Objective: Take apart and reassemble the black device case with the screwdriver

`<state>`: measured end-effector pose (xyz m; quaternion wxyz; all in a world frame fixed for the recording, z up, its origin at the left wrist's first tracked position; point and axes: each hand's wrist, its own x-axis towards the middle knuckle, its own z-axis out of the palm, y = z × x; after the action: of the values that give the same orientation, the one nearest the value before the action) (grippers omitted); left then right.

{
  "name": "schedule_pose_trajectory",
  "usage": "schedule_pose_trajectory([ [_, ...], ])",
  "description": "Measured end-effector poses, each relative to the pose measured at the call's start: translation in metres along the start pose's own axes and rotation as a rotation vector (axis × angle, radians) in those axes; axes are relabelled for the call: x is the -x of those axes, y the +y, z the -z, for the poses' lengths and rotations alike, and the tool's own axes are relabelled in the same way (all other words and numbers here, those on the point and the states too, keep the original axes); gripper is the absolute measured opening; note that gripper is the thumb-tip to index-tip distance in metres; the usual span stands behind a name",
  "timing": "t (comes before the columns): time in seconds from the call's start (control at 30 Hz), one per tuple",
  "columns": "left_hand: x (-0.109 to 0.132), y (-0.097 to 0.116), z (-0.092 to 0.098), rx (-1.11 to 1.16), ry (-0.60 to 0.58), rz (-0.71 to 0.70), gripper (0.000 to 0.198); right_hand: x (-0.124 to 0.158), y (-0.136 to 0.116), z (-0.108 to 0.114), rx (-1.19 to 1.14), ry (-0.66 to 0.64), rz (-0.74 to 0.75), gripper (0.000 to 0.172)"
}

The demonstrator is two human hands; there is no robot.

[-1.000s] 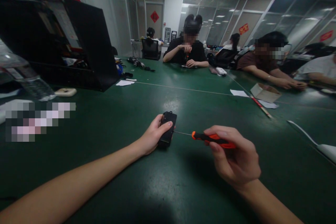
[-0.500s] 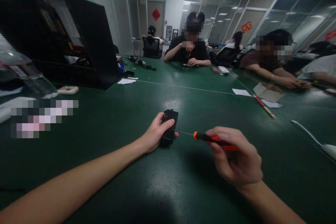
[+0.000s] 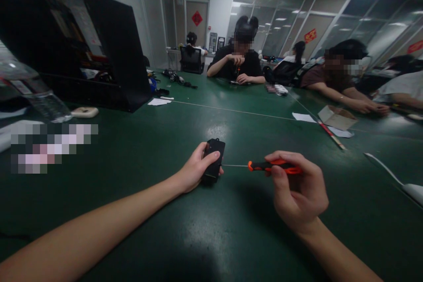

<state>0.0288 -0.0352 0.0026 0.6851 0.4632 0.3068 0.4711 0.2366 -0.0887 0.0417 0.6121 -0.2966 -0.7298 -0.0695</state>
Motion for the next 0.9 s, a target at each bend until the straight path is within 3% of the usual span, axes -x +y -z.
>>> schedule_pose_trajectory([
  [0.1,0.001,0.002,-0.001,0.020,-0.014,0.008,0.042,-0.002,-0.003,0.003,-0.016,-0.032,0.082,0.048],
  [0.3,0.003,0.001,0.001,0.003,-0.020,-0.014,0.038,-0.009,-0.023,0.012,0.022,-0.254,0.207,0.041],
  [0.9,-0.002,-0.005,0.002,-0.107,0.007,-0.019,0.036,-0.005,-0.025,0.014,0.009,-0.254,0.214,0.054],
])
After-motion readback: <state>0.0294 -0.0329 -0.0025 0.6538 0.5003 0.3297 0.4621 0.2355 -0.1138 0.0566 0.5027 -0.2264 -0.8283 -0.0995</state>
